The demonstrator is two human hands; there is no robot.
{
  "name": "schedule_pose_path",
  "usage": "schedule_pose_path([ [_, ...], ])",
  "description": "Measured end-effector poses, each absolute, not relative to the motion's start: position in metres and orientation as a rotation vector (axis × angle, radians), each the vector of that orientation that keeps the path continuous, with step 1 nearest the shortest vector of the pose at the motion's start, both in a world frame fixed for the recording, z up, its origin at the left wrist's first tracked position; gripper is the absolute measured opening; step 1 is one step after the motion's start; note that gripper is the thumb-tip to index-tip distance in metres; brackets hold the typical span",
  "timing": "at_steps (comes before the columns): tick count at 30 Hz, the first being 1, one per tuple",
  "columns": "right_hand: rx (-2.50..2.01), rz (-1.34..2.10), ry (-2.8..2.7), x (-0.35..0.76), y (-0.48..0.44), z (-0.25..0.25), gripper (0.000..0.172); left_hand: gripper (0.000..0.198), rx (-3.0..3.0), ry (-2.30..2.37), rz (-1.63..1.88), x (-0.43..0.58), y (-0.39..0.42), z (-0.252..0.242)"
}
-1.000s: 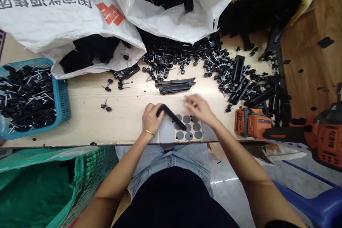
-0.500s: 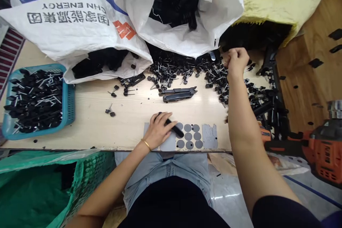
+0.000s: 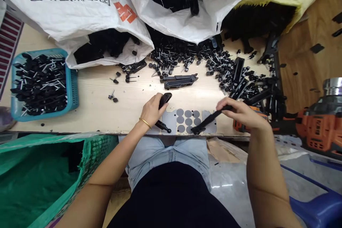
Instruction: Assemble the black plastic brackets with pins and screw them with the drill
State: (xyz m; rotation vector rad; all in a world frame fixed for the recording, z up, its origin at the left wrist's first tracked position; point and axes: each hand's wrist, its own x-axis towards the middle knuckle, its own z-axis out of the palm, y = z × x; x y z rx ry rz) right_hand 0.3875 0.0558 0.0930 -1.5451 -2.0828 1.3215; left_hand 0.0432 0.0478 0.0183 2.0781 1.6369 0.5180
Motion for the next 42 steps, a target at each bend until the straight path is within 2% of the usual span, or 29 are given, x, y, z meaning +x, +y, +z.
schedule_pose_path([
  [1, -1.59, 1.258, -2.125, 0.381, 0.064, 0.086, 0.026, 0.02, 2.047, 1.633, 0.527, 0.044, 0.045, 0.016],
  [3, -1.824, 0.892, -2.12, 0.362, 0.071, 0.073, 0.037, 0.023, 2.004, 1.63, 0.529, 0.047, 0.038, 0.009],
  [5, -2.114, 0.504, -2.004, 0.341, 0.066, 0.064, 0.035, 0.021, 1.954, 1.639, 0.531, 0.051, 0.031, 0.001],
  [6, -2.25, 0.433, -1.956, 0.33, 0.06, 0.061, 0.035, 0.019, 1.93, 1.638, 0.533, 0.052, 0.028, -0.002],
  [9, -2.554, 0.65, -1.952, 0.307, 0.04, 0.049, 0.048, 0.012, 1.845, 1.607, 0.525, 0.056, 0.02, -0.005],
  [11, -2.57, 0.826, -1.951, 0.3, 0.03, 0.04, 0.043, 0.013, 1.735, 1.576, 0.506, 0.059, 0.015, -0.002],
  [14, -2.199, 1.176, -1.696, 0.294, 0.023, 0.035, 0.032, 0.018, 1.433, 1.423, 0.498, 0.069, 0.007, 0.005],
  [18, -1.573, 1.504, -0.998, 0.268, 0.017, 0.045, 0.03, 0.025, 1.06, 1.157, 0.524, 0.085, -0.008, 0.014],
  [21, -1.458, 1.555, -0.78, 0.24, 0.013, 0.053, 0.035, 0.02, 1.087, 1.163, 0.552, 0.092, -0.016, 0.022],
  [28, -1.399, 1.571, -0.669, 0.215, 0.012, 0.061, 0.047, 0.01, 1.445, 1.449, 0.556, 0.092, -0.023, 0.039],
  [34, -1.418, 1.543, -0.719, 0.211, 0.01, 0.062, 0.049, 0.019, 1.765, 1.551, 0.655, 0.089, -0.033, 0.039],
  [42, -1.395, 1.684, -0.676, 0.207, 0.005, 0.058, 0.05, 0.021, 1.97, 1.548, 0.329, 0.087, -0.046, 0.047],
])
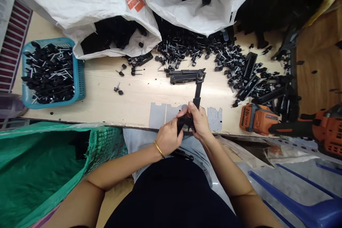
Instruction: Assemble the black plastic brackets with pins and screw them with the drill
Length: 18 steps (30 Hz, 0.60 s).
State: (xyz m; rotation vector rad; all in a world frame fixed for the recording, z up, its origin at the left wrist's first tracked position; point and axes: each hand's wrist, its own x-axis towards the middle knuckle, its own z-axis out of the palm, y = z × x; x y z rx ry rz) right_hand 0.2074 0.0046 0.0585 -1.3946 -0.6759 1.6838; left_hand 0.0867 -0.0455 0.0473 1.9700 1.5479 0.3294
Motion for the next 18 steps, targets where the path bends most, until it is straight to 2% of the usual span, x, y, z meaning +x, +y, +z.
schedule_pose_path([
  [9, -1.407, 1.496, -0.459, 0.192, -0.001, 0.051, 0.048, 0.026, 1.901, 1.476, 0.072, 0.085, -0.033, 0.056],
  [18, -1.395, 1.318, -0.352, 0.201, -0.002, 0.029, 0.044, 0.034, 2.046, 1.158, -0.151, 0.081, 0.005, 0.048],
])
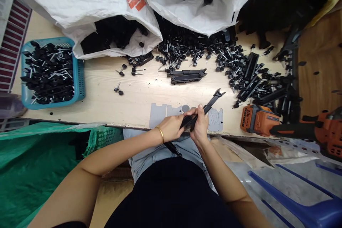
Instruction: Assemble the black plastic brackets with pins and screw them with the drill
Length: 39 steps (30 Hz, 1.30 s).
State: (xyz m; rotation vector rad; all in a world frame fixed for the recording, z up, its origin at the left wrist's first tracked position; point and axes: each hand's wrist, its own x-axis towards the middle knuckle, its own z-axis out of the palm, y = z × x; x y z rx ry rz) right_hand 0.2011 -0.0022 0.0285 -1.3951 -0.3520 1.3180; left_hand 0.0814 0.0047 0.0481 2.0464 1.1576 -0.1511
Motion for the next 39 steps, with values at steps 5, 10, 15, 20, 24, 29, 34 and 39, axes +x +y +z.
schedule_pose_path([
  [5, -1.576, 1.754, -0.605, 0.257, -0.008, 0.03, 0.05, 0.028, 2.255, 1.041, -0.271, 0.083, 0.052, 0.041],
  [10, -1.855, 1.344, -1.462, 0.3, -0.01, 0.04, 0.04, 0.041, 2.461, 1.02, -0.164, 0.076, 0.068, 0.029],
  [15, -1.583, 0.548, -2.245, 0.277, -0.001, 0.007, 0.047, 0.039, 2.427, 0.968, -0.006, 0.07, 0.059, 0.009],
  [20, -1.662, 0.279, -2.274, 0.259, -0.007, -0.025, 0.041, 0.034, 2.492, 1.006, 0.033, 0.068, 0.056, -0.001],
  [24, -1.563, 0.394, -2.341, 0.276, 0.003, -0.026, 0.042, 0.036, 2.542, 0.943, 0.05, 0.068, 0.06, -0.003],
  [29, -1.344, 0.641, -2.484, 0.295, 0.024, -0.022, 0.046, 0.04, 2.559, 0.911, 0.099, 0.069, 0.061, -0.004],
  [34, -1.441, 0.679, -2.455, 0.287, 0.019, -0.011, 0.045, 0.04, 2.548, 0.891, 0.105, 0.068, 0.061, -0.003],
  [39, -1.462, 0.976, -2.263, 0.304, 0.052, 0.011, 0.037, 0.043, 2.557, 0.826, 0.081, 0.072, 0.07, -0.004],
])
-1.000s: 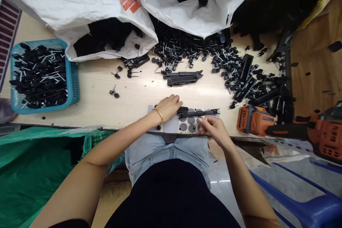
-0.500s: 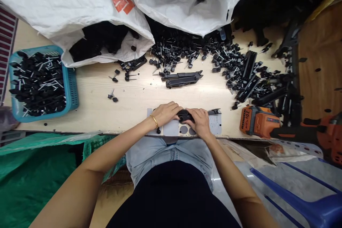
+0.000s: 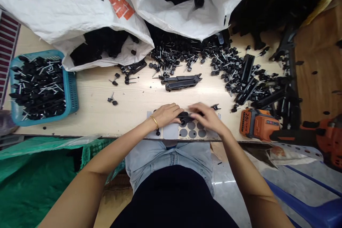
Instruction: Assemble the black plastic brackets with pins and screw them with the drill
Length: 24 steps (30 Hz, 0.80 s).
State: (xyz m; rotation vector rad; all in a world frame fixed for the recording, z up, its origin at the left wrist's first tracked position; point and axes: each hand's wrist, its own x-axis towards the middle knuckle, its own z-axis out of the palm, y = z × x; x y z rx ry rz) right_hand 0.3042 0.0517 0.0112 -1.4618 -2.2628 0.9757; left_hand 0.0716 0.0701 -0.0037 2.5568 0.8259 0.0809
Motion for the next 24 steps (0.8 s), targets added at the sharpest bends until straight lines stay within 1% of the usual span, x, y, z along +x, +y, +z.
schedule_pose_path([
  [1, -1.565, 0.895, -2.178, 0.312, 0.068, 0.013, 0.034, 0.043, 2.562, 0.802, 0.059, 0.074, 0.072, -0.003],
  [2, -1.7, 0.742, -2.088, 0.321, 0.086, 0.013, 0.033, 0.043, 2.565, 0.779, 0.036, 0.076, 0.073, -0.002],
  [4, -1.923, 0.39, -1.983, 0.335, 0.125, 0.008, 0.033, 0.046, 2.562, 0.716, 0.023, 0.081, 0.073, 0.003],
  [5, -1.984, 0.289, -1.983, 0.341, 0.144, 0.004, 0.034, 0.049, 2.554, 0.678, 0.046, 0.082, 0.073, 0.007],
  [7, -2.045, 0.225, -2.043, 0.347, 0.175, -0.002, 0.034, 0.05, 2.523, 0.635, 0.141, 0.079, 0.075, 0.013],
  [8, -2.057, 0.228, -2.074, 0.348, 0.186, -0.004, 0.033, 0.044, 2.501, 0.665, 0.207, 0.074, 0.078, 0.016],
  [10, -2.064, 0.197, -2.074, 0.351, 0.198, -0.005, 0.032, 0.028, 2.435, 0.914, 0.357, 0.057, 0.09, 0.017],
  [11, -2.06, 0.149, -2.038, 0.353, 0.199, -0.003, 0.031, 0.024, 2.383, 1.121, 0.43, 0.044, 0.099, 0.015],
  [14, -2.005, 0.069, -1.851, 0.359, 0.182, 0.008, 0.031, 0.024, 2.127, 1.83, 0.575, 0.001, 0.131, 0.002],
  [15, -1.973, 0.131, -1.778, 0.36, 0.171, 0.013, 0.032, 0.026, 2.026, 2.009, 0.589, -0.013, 0.141, -0.004],
  [17, -1.89, 0.413, -1.648, 0.356, 0.141, 0.025, 0.033, 0.022, 1.87, 2.18, 0.605, -0.034, 0.153, -0.015],
  [19, -1.786, 0.794, -1.576, 0.345, 0.105, 0.037, 0.033, 0.017, 1.807, 2.199, 0.637, -0.045, 0.154, -0.022],
  [21, -1.697, 1.124, -1.589, 0.33, 0.071, 0.046, 0.033, 0.017, 1.82, 2.202, 0.682, -0.051, 0.146, -0.025],
  [23, -1.644, 1.296, -1.663, 0.316, 0.046, 0.05, 0.032, 0.022, 1.83, 2.256, 0.715, -0.054, 0.137, -0.024],
  [24, -1.634, 1.316, -1.72, 0.31, 0.037, 0.05, 0.031, 0.024, 1.823, 2.283, 0.717, -0.055, 0.132, -0.023],
])
